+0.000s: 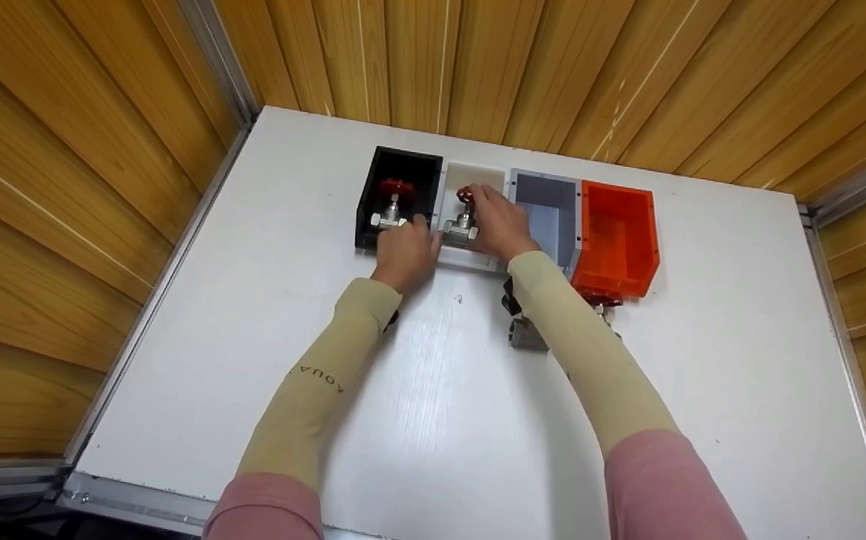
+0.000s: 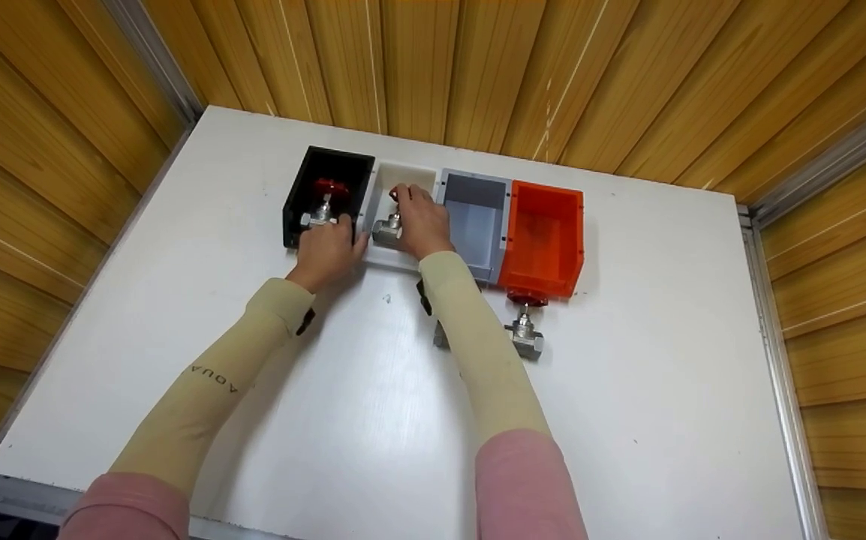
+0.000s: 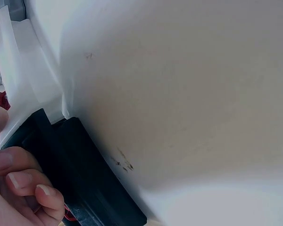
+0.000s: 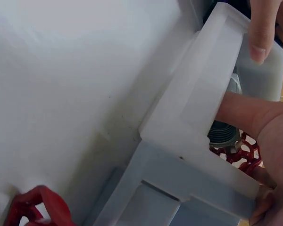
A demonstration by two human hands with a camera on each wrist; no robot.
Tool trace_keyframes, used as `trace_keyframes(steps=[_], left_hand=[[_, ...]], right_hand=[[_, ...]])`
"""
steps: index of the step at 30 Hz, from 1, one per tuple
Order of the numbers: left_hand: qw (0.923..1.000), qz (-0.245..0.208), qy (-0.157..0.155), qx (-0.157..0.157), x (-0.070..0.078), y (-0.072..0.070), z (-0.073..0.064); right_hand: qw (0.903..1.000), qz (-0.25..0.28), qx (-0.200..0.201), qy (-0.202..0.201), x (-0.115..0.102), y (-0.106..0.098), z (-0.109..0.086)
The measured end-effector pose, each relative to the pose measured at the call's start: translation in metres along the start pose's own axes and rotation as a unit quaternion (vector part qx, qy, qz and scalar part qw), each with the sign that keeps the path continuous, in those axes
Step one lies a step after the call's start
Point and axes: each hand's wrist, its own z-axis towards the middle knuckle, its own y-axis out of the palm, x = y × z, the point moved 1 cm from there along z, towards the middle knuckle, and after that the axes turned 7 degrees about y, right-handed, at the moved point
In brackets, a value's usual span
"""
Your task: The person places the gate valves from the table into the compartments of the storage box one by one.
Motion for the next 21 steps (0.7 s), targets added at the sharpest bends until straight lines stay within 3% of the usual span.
trace_keyframes(steps=[21], left_hand=[[0.9997, 0.003, 0.015, 0.019, -0.0007, 0.0001, -0.0008]], right_hand=[[0.9985, -0.035, 0.04, -0.016, -0.0002, 0.008, 0.002]])
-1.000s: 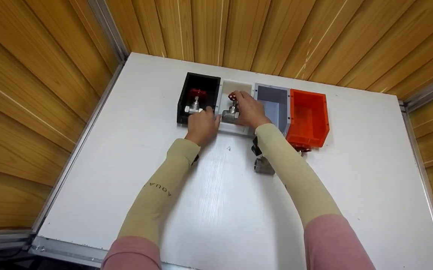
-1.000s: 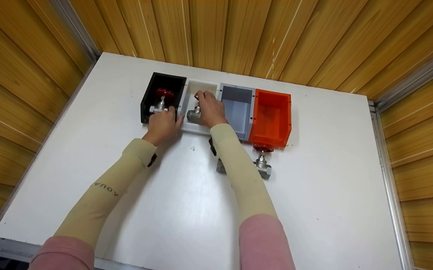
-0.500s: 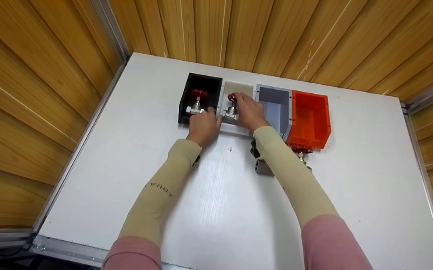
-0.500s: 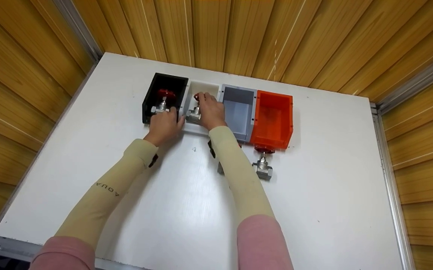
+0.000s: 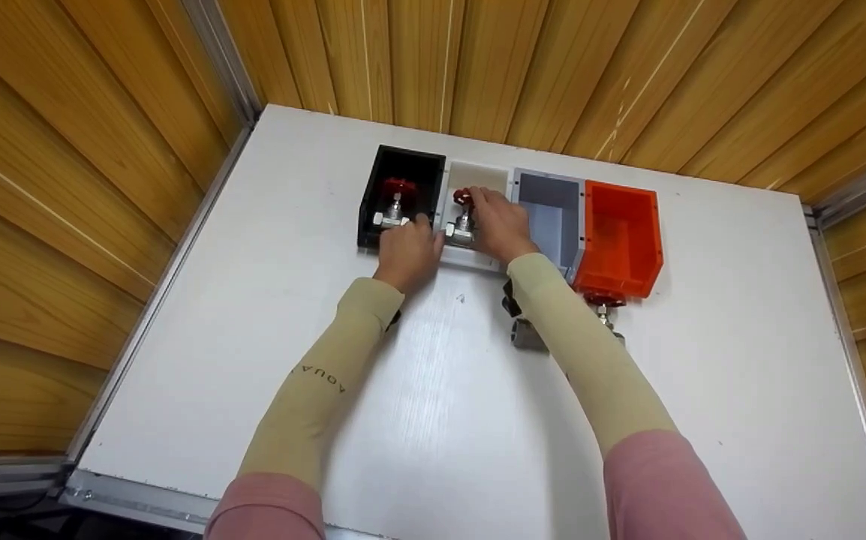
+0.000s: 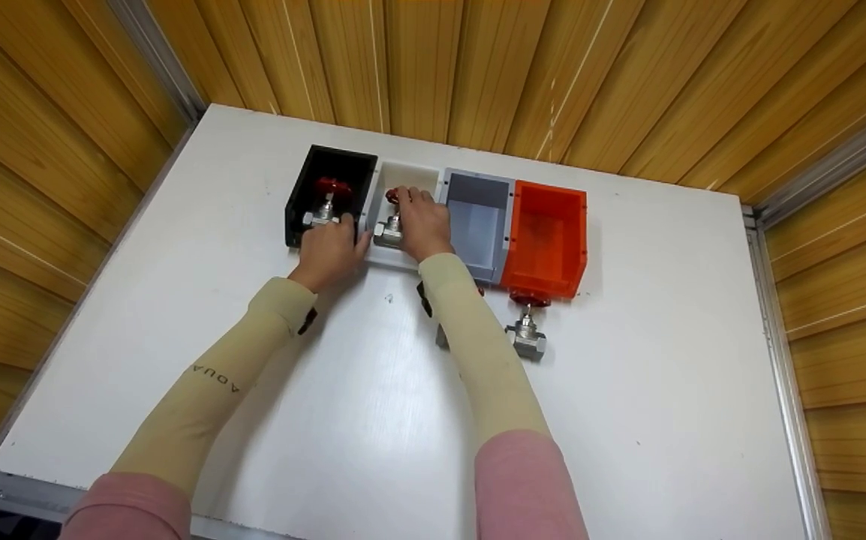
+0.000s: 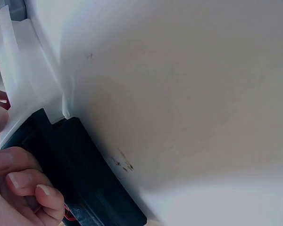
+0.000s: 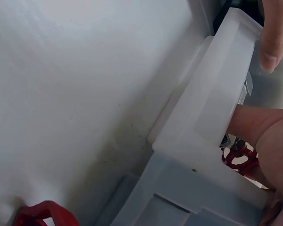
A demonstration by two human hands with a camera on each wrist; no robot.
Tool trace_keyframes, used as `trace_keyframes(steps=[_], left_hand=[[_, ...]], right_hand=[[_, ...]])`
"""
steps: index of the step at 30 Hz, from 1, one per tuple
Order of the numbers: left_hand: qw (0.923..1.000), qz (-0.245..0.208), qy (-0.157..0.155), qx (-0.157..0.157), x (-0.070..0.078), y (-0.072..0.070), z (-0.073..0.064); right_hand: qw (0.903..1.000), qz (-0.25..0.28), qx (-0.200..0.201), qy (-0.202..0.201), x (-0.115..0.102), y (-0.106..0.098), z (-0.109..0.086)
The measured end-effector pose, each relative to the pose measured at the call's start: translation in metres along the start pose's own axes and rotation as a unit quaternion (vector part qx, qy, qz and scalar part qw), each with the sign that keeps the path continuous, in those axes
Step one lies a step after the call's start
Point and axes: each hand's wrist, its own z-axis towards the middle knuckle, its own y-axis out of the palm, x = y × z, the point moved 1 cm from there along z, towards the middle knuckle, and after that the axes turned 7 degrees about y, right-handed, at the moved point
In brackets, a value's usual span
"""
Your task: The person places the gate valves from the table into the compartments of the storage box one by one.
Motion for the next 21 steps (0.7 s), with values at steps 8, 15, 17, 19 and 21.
trace_keyframes(steps=[8, 15, 17, 19, 21], left_hand=[[1.0, -0.004, -0.001, -0.006, -0.0013, 0.0011, 0.0001], [1.0, -0.001, -0.002, -0.009, -0.001, 0.0006, 0.0003], [1.0, -0.001, -0.002, -0.007, -0.0007, 0.0004, 0.0001], [1.0, -0.002, -0.004, -0.008, -0.0008, 0.0008, 0.0004], [0.9999, -0.003, -0.006, -0.01, -0.0008, 0.0008, 0.0007]], right_hand=[[1.0, 0.001, 0.004, 0.0, -0.0017, -0.0002, -0.0022], [1.0, -0.002, -0.005, -0.001, -0.0017, -0.0013, -0.0041], [1.0, -0.003, -0.003, -0.003, -0.0014, -0.0017, -0.0049], [1.0, -0.004, -0.003, -0.007, -0.0019, -0.0024, -0.0055], [1.0, -0.003, -0.006, -0.004, -0.0025, -0.003, -0.0059]])
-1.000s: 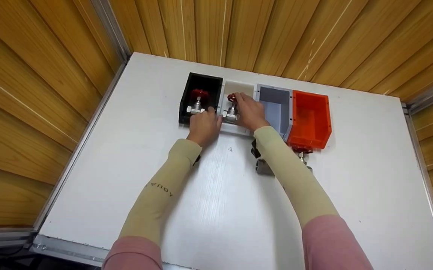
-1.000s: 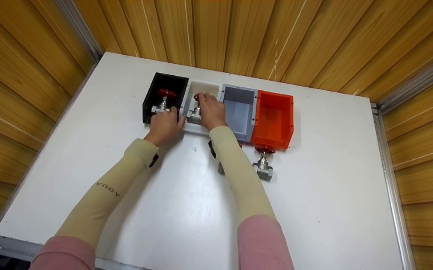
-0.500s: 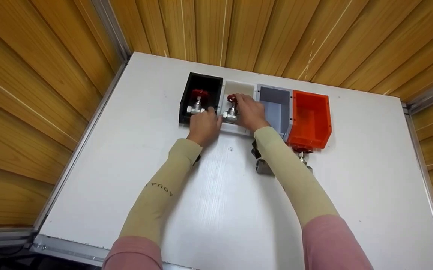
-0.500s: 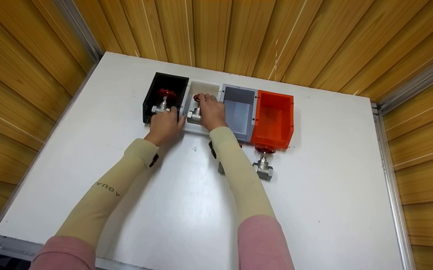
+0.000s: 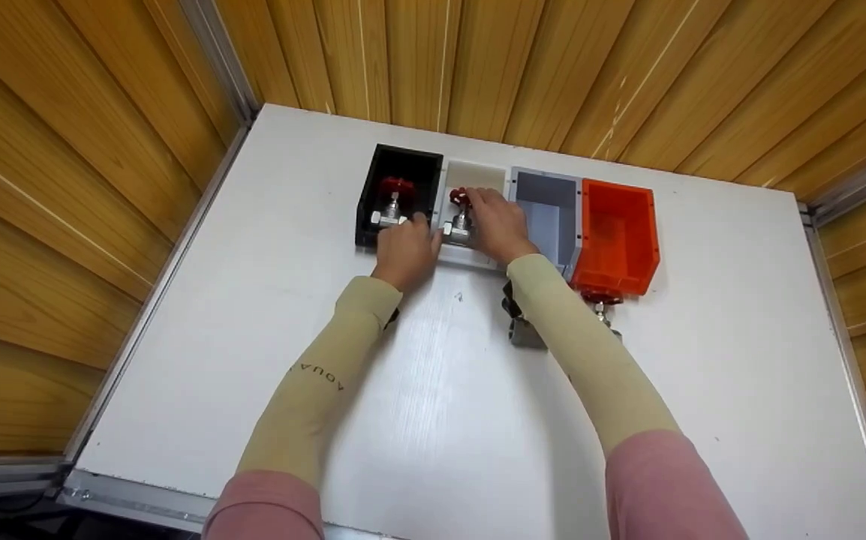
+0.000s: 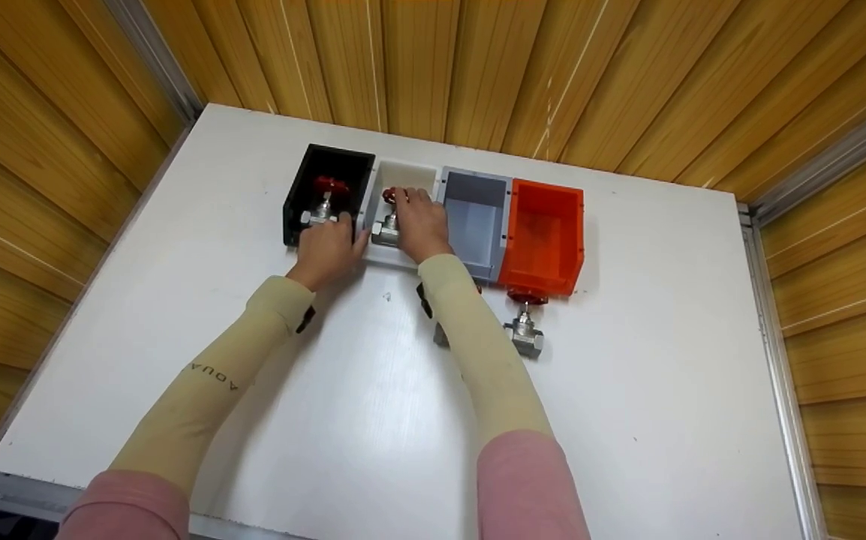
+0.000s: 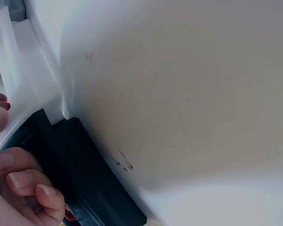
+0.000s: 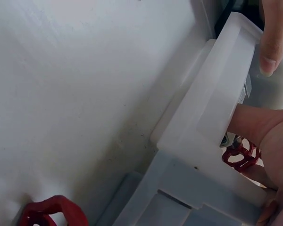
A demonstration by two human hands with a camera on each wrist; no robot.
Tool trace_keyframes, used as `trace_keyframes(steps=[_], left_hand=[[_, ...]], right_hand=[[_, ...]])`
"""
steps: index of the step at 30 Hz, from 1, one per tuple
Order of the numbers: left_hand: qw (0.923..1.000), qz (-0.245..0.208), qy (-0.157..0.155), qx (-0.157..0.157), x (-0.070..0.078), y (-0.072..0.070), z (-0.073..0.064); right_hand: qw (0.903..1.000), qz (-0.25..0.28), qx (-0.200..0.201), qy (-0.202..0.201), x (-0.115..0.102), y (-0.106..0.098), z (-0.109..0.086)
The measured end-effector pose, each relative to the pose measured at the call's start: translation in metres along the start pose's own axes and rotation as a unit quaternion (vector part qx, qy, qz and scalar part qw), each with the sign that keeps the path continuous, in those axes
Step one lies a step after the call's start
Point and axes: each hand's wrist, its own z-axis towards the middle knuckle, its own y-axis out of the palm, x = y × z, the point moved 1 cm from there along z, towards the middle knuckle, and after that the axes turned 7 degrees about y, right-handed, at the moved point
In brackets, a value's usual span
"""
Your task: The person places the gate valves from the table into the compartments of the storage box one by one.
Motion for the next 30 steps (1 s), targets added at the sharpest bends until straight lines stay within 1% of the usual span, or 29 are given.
trace_keyframes(steps=[3, 7, 13, 19, 23, 30], left_hand=[[1.0, -0.002, -0.003, -0.007, -0.001, 0.0, 0.001], [0.9999, -0.002, -0.005, -0.01, -0.002, -0.001, 0.0], [0.9998, -0.002, -0.012, -0.015, -0.002, -0.002, 0.0], [0.9993, -0.014, -0.02, -0.027, 0.0, -0.003, 0.0], [0.9986, -0.023, -0.035, -0.032, -0.001, -0.006, 0.0], [0.9963, -0.055, -0.045, -0.049, -0.002, -0.008, 0.003]], right_hand=[[1.0, 0.002, -0.002, 0.003, -0.002, -0.001, 0.0], [0.9999, 0.013, -0.003, 0.003, -0.003, -0.003, -0.001], [0.9982, 0.055, -0.022, 0.012, -0.004, -0.008, -0.002], [0.9949, 0.087, -0.038, 0.034, -0.004, -0.015, -0.003], [0.9929, 0.108, -0.038, 0.034, -0.003, -0.019, -0.004], [0.9892, 0.137, -0.035, 0.039, 0.003, -0.024, -0.01]])
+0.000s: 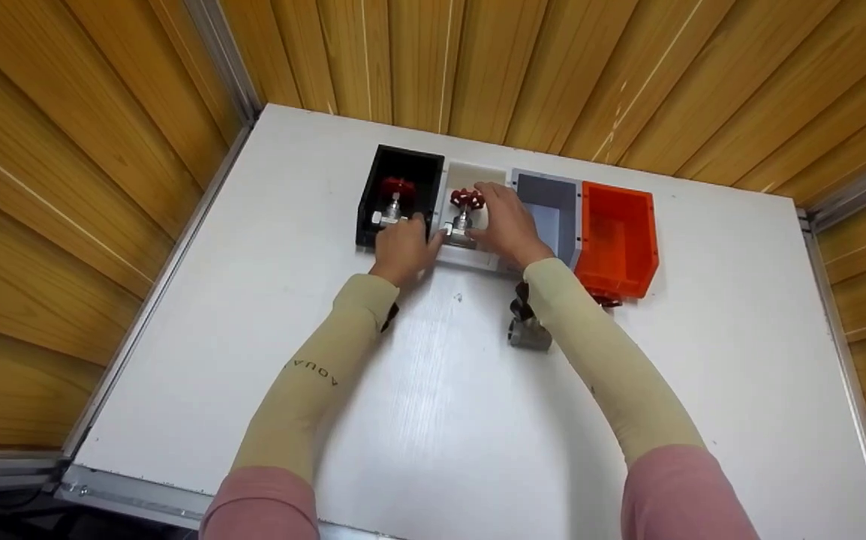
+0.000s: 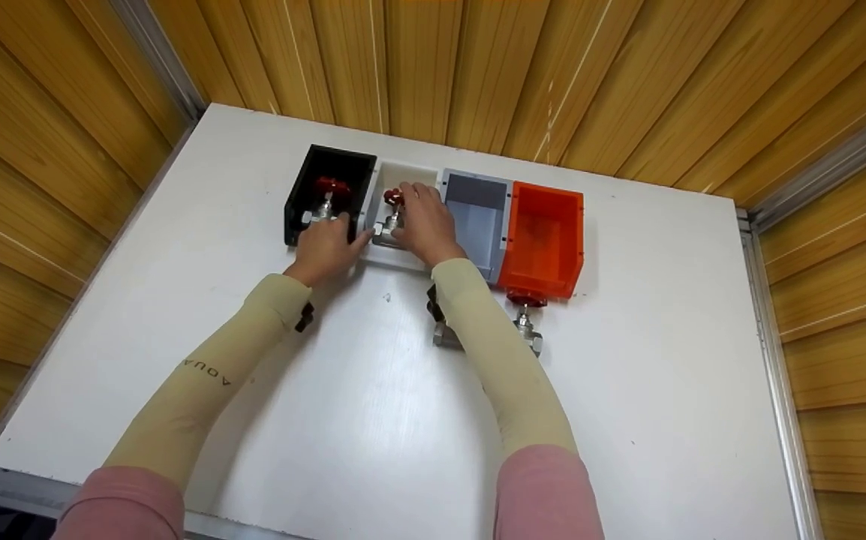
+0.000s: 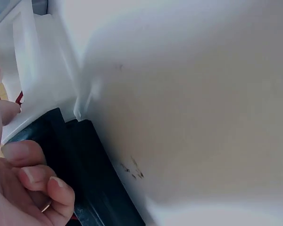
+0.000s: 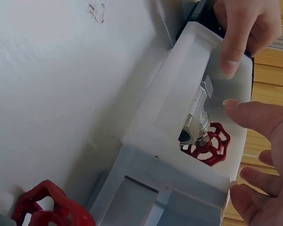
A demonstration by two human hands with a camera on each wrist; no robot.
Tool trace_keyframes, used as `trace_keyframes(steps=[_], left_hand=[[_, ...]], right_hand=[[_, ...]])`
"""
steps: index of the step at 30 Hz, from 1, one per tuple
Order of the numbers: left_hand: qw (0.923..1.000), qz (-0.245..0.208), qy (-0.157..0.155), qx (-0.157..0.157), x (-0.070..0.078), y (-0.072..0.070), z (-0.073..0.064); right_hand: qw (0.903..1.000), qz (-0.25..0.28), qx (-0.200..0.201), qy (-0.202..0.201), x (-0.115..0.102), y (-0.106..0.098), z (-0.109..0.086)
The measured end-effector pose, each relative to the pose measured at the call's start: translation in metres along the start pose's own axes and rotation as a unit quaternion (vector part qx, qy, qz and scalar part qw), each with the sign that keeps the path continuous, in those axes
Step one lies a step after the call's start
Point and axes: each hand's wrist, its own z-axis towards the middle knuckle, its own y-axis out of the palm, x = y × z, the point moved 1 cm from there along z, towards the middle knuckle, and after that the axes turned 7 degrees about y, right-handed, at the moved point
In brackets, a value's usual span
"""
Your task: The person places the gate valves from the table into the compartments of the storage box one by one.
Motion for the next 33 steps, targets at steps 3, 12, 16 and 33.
trace_keyframes(steps=[3, 12, 16, 33], left_hand=[[0.9999, -0.014, -0.005, 0.005, 0.0, 0.0, 0.0], [0.9971, -0.004, -0.029, 0.071, 0.001, -0.004, -0.001], [0.9948, 0.003, -0.013, 0.101, 0.004, -0.005, -0.001], [0.9888, 0.008, 0.062, 0.136, 0.025, 0.004, 0.0]], right_hand=[[1.0, 0.005, 0.0, 0.002, 0.002, -0.001, -0.002], [0.9997, 0.022, 0.001, 0.011, 0.005, -0.006, -0.011], [0.9998, 0.018, 0.0, 0.008, 0.007, -0.008, -0.017], [0.9984, 0.052, 0.006, 0.024, 0.021, -0.015, -0.044]])
